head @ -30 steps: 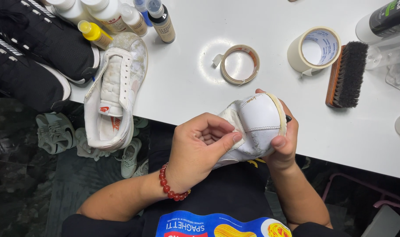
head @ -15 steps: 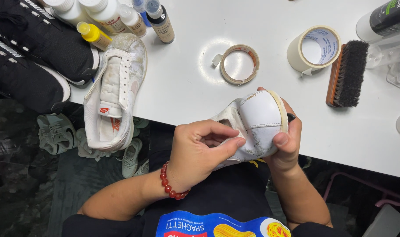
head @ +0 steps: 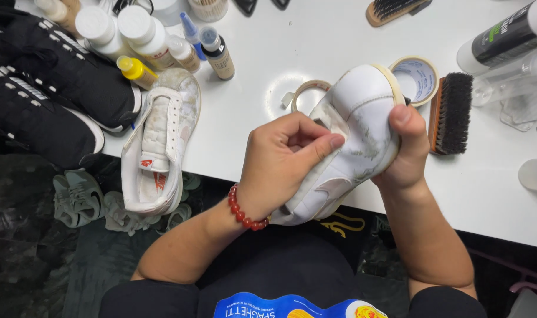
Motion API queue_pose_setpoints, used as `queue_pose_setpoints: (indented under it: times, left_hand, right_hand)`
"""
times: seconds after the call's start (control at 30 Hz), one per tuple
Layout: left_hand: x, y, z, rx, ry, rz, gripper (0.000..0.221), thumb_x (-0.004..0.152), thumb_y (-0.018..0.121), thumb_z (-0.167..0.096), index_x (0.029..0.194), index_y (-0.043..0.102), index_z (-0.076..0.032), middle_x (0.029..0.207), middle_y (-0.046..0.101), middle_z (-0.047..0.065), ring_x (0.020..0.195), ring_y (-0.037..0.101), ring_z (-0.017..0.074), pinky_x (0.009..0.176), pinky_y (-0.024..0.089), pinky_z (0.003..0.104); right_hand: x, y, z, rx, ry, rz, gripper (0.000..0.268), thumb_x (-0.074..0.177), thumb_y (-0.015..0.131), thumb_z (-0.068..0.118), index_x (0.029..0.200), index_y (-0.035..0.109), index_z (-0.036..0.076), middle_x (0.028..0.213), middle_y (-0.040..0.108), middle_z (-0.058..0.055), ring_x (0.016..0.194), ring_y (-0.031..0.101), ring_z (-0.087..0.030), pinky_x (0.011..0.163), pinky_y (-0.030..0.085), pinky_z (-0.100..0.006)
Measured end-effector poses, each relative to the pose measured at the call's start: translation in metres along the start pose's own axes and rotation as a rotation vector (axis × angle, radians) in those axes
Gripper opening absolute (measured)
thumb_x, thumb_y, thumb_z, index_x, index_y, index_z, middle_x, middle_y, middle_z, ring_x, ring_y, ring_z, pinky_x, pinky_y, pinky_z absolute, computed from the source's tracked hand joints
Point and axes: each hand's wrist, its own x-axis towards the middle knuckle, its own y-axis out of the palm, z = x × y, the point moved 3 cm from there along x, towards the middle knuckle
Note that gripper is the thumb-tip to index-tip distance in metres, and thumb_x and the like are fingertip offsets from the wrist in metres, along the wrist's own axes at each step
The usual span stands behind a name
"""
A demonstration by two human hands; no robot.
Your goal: Applying masking tape to the edges of sneakers to prepare them for repair or painting.
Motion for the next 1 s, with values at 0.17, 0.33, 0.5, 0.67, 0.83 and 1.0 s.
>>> queue_pose_setpoints:
  times: [0.17,0.33,0.5,0.67,0.83,1.0]
  left_hand:
    - [0.053,0.009,0.026,-0.263,-0.036,0.068,0.015,0.095,0.073,-0.011,0.099,0.067,0.002,0.084,0.075,0.009,0.072,0.07,0.0075,0.063,0.057,0.022]
    - [0.102,0.01,0.043,-0.37,-0.109,-0.011,0.017,0.093,0.074,-0.009,0.097,0.067,0.007,0.084,0.076,0.013,0.072,0.071,0.0121,0.063,0.058,0.025]
    - [0.124,0.016,0.049,-0.461,-0.156,0.09,0.019,0.094,0.072,-0.009,0.105,0.061,0.003,0.089,0.076,0.016,0.077,0.073,0.0142,0.068,0.061,0.026]
    - [0.131,0.02,0.065,-0.508,-0.134,0.172,0.025,0.094,0.075,-0.003,0.102,0.051,-0.003,0.084,0.073,0.014,0.076,0.071,0.0128,0.065,0.058,0.025]
    - [0.123,0.017,0.075,-0.533,-0.144,0.239,0.024,0.094,0.074,0.001,0.105,0.053,-0.003,0.088,0.07,0.008,0.081,0.069,0.0085,0.072,0.059,0.022]
    - [0.114,0.008,0.07,-0.572,-0.12,0.4,0.029,0.096,0.073,0.003,0.112,0.05,-0.004,0.098,0.069,0.008,0.09,0.069,0.0086,0.083,0.059,0.024]
  right_hand:
    - [0.05,-0.01,0.006,0.004,0.099,-0.035,0.063,0.1,0.059,0.048,0.129,0.059,-0.008,0.117,0.066,-0.02,0.106,0.068,-0.025,0.095,0.056,-0.037]
    - [0.073,-0.031,-0.009,-0.052,0.183,-0.181,0.073,0.094,0.053,0.056,0.132,0.056,-0.007,0.122,0.066,-0.022,0.11,0.07,-0.026,0.096,0.057,-0.037]
    - [0.062,-0.038,-0.01,-0.245,0.036,-0.039,0.085,0.091,0.062,0.049,0.149,0.04,-0.008,0.138,0.057,-0.022,0.126,0.057,-0.026,0.108,0.047,-0.038]
    - [0.057,-0.038,-0.013,-0.307,0.006,-0.116,0.089,0.087,0.064,0.05,0.149,0.039,-0.009,0.137,0.056,-0.02,0.127,0.056,-0.026,0.111,0.045,-0.036]
    - [0.052,-0.035,-0.008,-0.29,0.011,-0.157,0.097,0.083,0.068,0.052,0.152,0.038,-0.009,0.137,0.055,-0.02,0.127,0.055,-0.027,0.111,0.044,-0.037]
    - [0.044,-0.045,-0.012,-0.278,-0.006,-0.209,0.103,0.079,0.071,0.055,0.151,0.038,-0.011,0.137,0.055,-0.022,0.128,0.056,-0.029,0.111,0.046,-0.038]
